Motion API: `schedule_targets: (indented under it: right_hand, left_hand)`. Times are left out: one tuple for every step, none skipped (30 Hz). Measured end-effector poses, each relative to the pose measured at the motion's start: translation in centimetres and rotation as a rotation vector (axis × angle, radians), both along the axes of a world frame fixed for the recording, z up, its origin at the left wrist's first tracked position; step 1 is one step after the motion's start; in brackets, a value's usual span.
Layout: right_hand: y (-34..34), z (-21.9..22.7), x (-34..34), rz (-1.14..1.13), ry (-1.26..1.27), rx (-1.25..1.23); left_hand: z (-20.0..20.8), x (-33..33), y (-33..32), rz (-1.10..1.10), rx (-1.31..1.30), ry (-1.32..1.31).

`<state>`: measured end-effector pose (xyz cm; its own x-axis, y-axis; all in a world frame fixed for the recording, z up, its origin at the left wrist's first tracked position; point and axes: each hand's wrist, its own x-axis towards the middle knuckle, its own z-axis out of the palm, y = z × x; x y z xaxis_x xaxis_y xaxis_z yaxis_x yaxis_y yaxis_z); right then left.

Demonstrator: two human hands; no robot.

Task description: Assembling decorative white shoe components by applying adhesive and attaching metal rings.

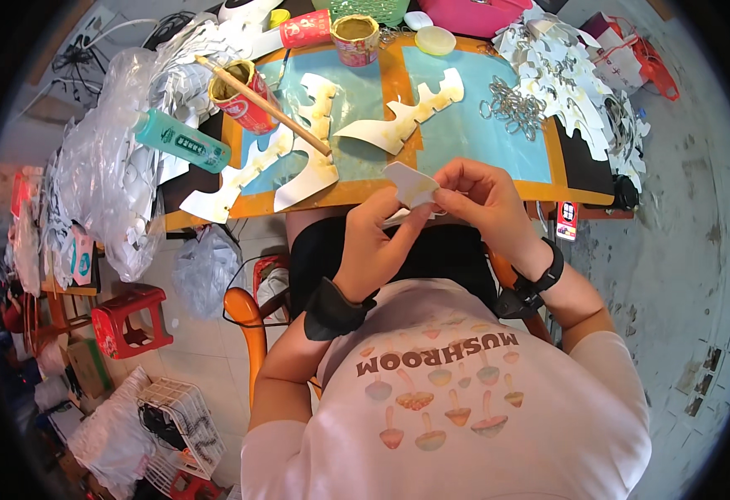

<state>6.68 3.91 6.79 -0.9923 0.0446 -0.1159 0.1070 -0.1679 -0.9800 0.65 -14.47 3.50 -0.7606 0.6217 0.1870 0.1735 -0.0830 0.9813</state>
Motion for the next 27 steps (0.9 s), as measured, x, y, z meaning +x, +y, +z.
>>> schedule_targets:
  right_hand:
    - [0.2, 0.9, 0.4, 0.007, -0.014, 0.020]
    - [0.5, 1.4, 0.6, 0.004, 0.070, 0.197]
    - [0.7, 1.7, 0.7, 0.001, 0.155, 0.373]
    - [1.0, 1.9, 0.9, -0.008, 0.238, 0.549]
    - [1.2, 2.2, 0.8, 0.049, 0.300, 0.613]
    - [1.5, 2.3, 0.6, 0.108, 0.363, 0.677]
    - [1.6, 2.4, 0.5, 0.170, 0.426, 0.742]
    - [1.5, 2.4, 0.6, 0.158, 0.467, 0.711]
    - [1.2, 2.3, 0.5, 0.148, 0.508, 0.679]
    - [1.1, 2.3, 0.5, 0.140, 0.547, 0.646]
    - [0.8, 2.4, 1.0, 0.146, 0.410, 0.475]
    - [0.4, 2.7, 1.8, 0.152, 0.272, 0.305]
    - [0.0, 2.9, 2.4, 0.154, 0.135, 0.136]
    - [-0.4, 2.5, 2.6, 0.154, 0.108, -0.001]
    - [-0.9, 1.7, 2.7, 0.153, 0.080, -0.138]
    - [-1.2, 1.0, 2.8, 0.150, 0.052, -0.274]
    - [-1.4, 0.4, 2.7, 0.136, 0.018, -0.357]
    - [-1.4, 0.0, 2.6, 0.148, 0.023, -0.376]
    - [-1.4, -0.2, 2.4, 0.159, 0.030, -0.394]
    - [-1.4, -0.5, 2.2, 0.171, 0.037, -0.412]
    - [-1.1, -1.0, 2.0, 0.189, 0.046, -0.421]
    - [-0.7, -1.6, 1.9, 0.209, 0.054, -0.428]
    - [-0.3, -2.1, 1.8, 0.229, 0.061, -0.436]
    - [0.2, -2.7, 1.5, 0.284, 0.102, -0.432]
    - [0.7, -3.1, 1.0, 0.342, 0.141, -0.428]
    - [1.1, -3.3, 0.9, 0.399, 0.180, -0.423]
    - [1.6, -3.2, 1.2, 0.396, 0.133, -0.364]
  left_hand:
    - [0.6, 0.4, 0.5, 0.013, 0.078, -0.044]
    - [0.6, 0.4, 0.4, -0.005, 0.048, -0.011]
    - [0.6, 0.3, 0.1, -0.023, 0.018, 0.021]
    - [0.8, 0.2, -0.1, -0.047, -0.013, 0.054]
    - [1.1, 0.2, -0.1, -0.070, -0.023, 0.102]
    - [1.7, 0.2, -0.2, -0.092, -0.032, 0.150]
    - [2.1, 0.1, -0.3, -0.112, -0.039, 0.198]
    - [2.2, 0.1, -0.4, -0.155, 0.005, 0.176]
    - [2.2, 0.0, -0.6, -0.197, 0.048, 0.154]
    - [2.3, 0.0, -0.7, -0.237, 0.091, 0.129]
    - [2.6, 0.0, -0.9, -0.269, 0.096, 0.118]
    - [3.2, 0.1, -1.2, -0.301, 0.101, 0.106]
    - [3.5, 0.1, -1.4, -0.334, 0.105, 0.096]
    - [3.4, 0.0, -1.6, -0.365, 0.108, 0.082]
    - [3.1, -0.1, -1.8, -0.395, 0.112, 0.067]
    - [3.0, -0.2, -1.9, -0.428, 0.116, 0.052]
    - [3.1, -0.2, -1.9, -0.429, 0.139, -0.028]
    - [3.1, -0.1, -1.7, -0.429, 0.162, -0.107]
    - [3.2, -0.1, -1.6, -0.429, 0.186, -0.186]
    - [3.3, -0.3, -1.6, -0.428, 0.162, -0.204]
    - [3.4, -0.4, -1.5, -0.427, 0.139, -0.222]
    - [3.4, -0.5, -1.5, -0.424, 0.117, -0.242]
    - [3.3, -0.4, -1.3, -0.414, 0.090, -0.188]
    - [3.1, -0.4, -1.0, -0.403, 0.063, -0.135]
    - [3.0, -0.4, -0.8, -0.390, 0.038, -0.084]
    - [3.0, -0.6, -0.7, -0.406, 0.006, -0.047]
    - [3.0, -0.9, -0.6, -0.422, -0.026, -0.010]
